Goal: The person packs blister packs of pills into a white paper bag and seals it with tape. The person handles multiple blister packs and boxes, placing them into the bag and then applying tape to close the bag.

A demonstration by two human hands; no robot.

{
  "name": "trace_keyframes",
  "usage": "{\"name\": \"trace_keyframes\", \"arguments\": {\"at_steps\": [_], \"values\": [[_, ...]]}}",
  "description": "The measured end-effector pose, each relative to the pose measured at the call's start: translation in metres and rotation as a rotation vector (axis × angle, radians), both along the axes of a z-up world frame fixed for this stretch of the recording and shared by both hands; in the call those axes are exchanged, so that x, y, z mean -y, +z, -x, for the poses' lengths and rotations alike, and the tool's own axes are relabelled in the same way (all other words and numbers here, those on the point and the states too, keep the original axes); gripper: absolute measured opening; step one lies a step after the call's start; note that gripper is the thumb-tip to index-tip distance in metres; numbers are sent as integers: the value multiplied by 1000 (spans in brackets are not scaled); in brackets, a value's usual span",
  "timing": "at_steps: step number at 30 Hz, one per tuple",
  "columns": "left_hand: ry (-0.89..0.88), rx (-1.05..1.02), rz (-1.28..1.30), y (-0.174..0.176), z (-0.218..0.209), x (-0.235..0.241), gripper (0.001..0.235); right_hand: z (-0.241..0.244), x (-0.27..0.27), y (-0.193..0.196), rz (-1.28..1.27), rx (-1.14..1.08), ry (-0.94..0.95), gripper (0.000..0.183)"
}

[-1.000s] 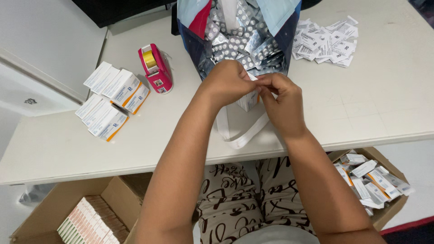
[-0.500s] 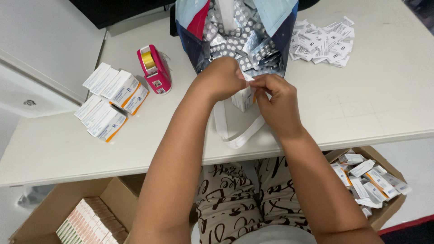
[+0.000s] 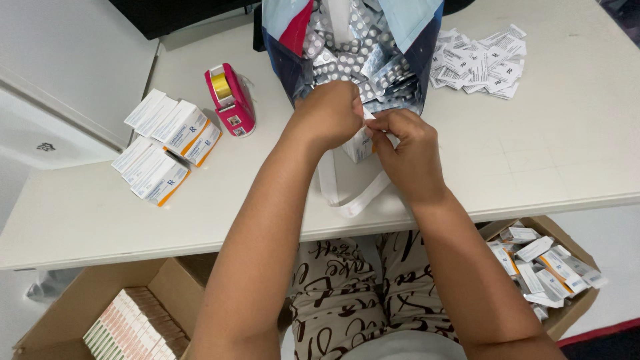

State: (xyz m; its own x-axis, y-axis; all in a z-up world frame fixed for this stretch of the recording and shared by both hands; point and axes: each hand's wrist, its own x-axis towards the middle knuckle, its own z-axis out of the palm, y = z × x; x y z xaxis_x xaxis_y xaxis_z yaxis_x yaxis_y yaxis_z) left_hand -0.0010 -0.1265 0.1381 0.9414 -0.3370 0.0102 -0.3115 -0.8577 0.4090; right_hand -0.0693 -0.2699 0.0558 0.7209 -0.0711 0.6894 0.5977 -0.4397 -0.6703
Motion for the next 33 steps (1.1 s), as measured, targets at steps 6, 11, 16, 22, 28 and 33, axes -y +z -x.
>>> {"name": "trace_keyframes", "arguments": {"at_steps": [6, 11, 16, 22, 28, 33], "values": [[-62, -53, 96, -4, -5, -5, 9, 1, 0, 0, 47, 26, -16, 15], [-53, 45, 208, -8, 0, -11, 44, 2, -1, 1, 50, 38, -21, 11], [-19, 2, 240, -10, 2, -14, 46, 1, -1, 1, 65, 21, -33, 10], [-72, 20, 398, -29, -12, -24, 52, 2, -1, 2, 64, 20, -8, 10], [-104, -261, 870, -68, -24, -33, 39, 2, -2, 1, 94, 41, 0, 16], [-168, -30, 1138, -88, -10, -24, 24, 5, -5, 2, 170, -26, -23, 21]]}}
